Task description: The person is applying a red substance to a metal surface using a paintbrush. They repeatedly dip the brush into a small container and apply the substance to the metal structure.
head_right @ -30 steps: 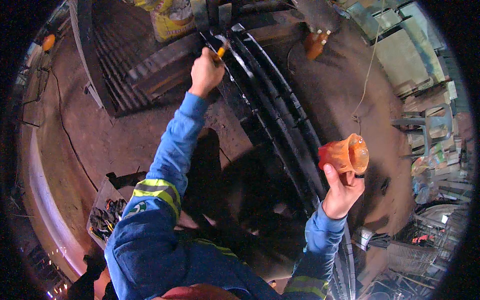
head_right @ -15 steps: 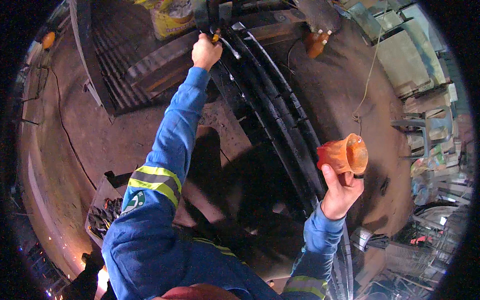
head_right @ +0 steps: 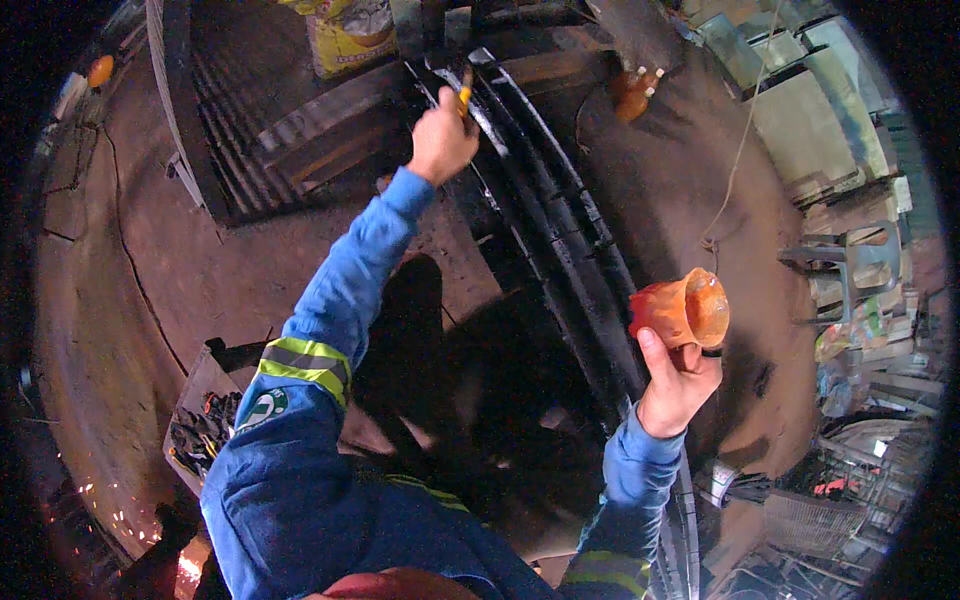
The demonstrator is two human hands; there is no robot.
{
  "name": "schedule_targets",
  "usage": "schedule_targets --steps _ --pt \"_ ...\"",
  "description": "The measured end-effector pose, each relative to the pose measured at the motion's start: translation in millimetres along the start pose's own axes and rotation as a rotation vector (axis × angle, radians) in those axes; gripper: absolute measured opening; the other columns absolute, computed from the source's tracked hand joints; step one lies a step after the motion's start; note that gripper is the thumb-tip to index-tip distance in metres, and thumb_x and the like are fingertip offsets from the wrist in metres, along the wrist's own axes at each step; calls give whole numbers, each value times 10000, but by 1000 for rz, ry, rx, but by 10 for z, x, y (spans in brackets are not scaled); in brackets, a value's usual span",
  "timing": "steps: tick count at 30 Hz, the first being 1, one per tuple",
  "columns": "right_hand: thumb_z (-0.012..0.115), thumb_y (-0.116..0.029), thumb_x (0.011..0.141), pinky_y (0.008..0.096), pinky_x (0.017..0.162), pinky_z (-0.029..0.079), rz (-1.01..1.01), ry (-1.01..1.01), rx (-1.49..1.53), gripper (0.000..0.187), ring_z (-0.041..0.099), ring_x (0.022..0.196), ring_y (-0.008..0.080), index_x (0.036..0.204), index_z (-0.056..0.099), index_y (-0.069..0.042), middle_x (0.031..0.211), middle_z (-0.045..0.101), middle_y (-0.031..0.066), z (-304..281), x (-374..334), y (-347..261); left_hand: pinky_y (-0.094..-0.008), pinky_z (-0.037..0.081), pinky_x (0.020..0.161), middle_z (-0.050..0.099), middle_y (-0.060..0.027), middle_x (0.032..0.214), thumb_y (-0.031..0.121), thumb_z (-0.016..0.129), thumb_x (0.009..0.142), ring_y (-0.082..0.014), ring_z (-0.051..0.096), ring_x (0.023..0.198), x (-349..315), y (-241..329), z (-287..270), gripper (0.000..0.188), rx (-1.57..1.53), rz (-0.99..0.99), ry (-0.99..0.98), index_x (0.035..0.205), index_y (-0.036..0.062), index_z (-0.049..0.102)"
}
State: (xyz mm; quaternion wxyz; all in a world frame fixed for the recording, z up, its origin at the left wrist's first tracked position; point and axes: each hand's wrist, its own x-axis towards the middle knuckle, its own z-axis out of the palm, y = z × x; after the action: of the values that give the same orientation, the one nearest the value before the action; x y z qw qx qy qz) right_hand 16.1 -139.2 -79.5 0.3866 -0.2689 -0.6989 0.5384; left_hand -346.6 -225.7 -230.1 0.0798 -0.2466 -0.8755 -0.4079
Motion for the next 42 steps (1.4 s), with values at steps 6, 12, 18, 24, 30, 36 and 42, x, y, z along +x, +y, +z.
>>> schedule_targets --steps 6,12,18,24,30,36,42 --pt "763 64 753 358 970 493 -8 -13 -63 492 652 1034 211 1217 603 96 1120 678 155 -89 -3 -11 -537 512 661 667 -238 806 119 681 788 -452 659 762 -336 -3 -263 334 -123 25 55 1037 51 468" --pt "759 66 754 363 965 500 -11 2 13 478 654 1047 216 1204 605 108 1119 681 160 20 -8 -55 -535 521 635 646 -229 745 139 652 779 -437 652 706 -154 175 16 393 57 85 14 1056 -17 420" --pt "770 50 753 349 973 490 -7 14 -59 473 649 1057 216 1195 613 104 1113 684 158 -50 12 -47 -561 513 658 653 -265 791 163 644 811 -459 655 735 -503 174 -264 367 -172 -91 -22 1056 7 419" --pt "779 46 754 360 999 467 -11 -7 -30 498 644 1072 223 1216 599 95 1158 667 162 37 57 -41 -511 543 647 659 -255 745 150 637 764 -428 666 685 -713 473 -9 546 -21 34 -155 1185 -87 383" --pt "788 39 751 360 1006 467 -19 23 -19 572 623 1116 226 1271 555 93 1211 639 164 28 91 -22 -505 510 670 645 -213 763 93 674 826 -428 648 751 -1537 589 -514 241 -309 165 -483 1000 47 514" --pt "801 35 741 358 1011 461 -11 6 -18 592 624 1105 220 1275 554 93 1218 637 157 29 101 -32 -314 511 620 649 -72 787 79 718 866 -167 607 665 -94 -268 -563 179 -588 370 -647 1026 23 662" --pt "803 17 744 353 1008 460 -37 36 -21 548 631 1093 220 1240 583 88 1183 654 153 -11 85 -53 -246 476 550 619 -10 779 97 707 899 -94 544 610 750 -916 -614 192 -603 106 -601 1080 35 697"
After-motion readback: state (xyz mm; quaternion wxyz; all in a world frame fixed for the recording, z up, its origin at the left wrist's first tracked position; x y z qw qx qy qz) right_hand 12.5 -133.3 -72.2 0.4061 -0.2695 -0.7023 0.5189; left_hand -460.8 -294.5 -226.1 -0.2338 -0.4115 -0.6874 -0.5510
